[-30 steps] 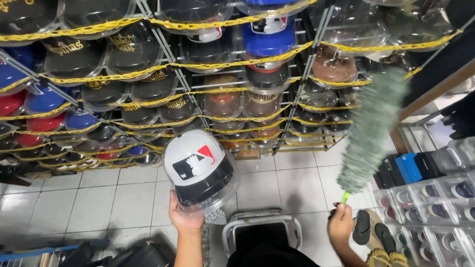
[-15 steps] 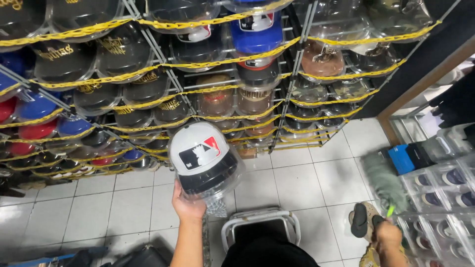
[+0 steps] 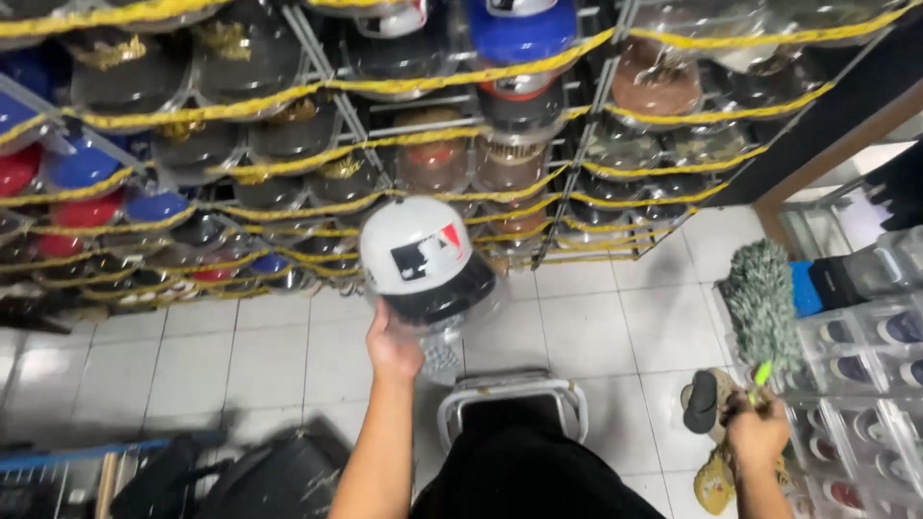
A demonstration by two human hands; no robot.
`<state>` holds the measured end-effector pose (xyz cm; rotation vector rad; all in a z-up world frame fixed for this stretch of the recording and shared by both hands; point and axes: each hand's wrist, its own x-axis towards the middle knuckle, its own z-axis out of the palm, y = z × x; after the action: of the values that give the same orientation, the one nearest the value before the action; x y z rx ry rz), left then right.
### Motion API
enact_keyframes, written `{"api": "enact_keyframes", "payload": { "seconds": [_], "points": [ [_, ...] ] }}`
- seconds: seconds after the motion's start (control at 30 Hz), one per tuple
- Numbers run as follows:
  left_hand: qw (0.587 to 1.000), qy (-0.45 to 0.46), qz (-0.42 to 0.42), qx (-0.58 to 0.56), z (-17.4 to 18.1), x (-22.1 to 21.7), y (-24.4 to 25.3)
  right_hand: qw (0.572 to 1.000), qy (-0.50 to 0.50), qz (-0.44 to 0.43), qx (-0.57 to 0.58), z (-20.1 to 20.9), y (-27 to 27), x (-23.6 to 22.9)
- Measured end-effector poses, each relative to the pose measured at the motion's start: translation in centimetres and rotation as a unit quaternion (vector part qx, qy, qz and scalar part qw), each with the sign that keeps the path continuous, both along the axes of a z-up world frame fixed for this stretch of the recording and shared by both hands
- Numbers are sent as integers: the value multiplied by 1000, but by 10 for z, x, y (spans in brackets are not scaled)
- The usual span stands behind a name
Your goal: The person is cleaning baseball caps on a display rack by wiping them with a cloth and dusting the shelves.
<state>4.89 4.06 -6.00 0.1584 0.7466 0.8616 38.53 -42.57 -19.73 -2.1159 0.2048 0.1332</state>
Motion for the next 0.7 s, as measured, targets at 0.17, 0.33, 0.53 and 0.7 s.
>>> {"api": "enact_keyframes", "payload": {
  "seconds": [0.17,0.33,0.53,0.7],
  "points": [
    [1000,-19,24,5,21,22,-9,989,-142,43,-20,41,42,-29],
    [998,-62,11,9,27,17,-13,926,86,206,-304,8,38,-23],
    [999,-35,28,6,18,7,-15,912,119,188,-345,-58,3,-19],
    [999,-45,29,11,24,-3,-21,952,53,161,-257,-24,9,-5]
  ]
}}
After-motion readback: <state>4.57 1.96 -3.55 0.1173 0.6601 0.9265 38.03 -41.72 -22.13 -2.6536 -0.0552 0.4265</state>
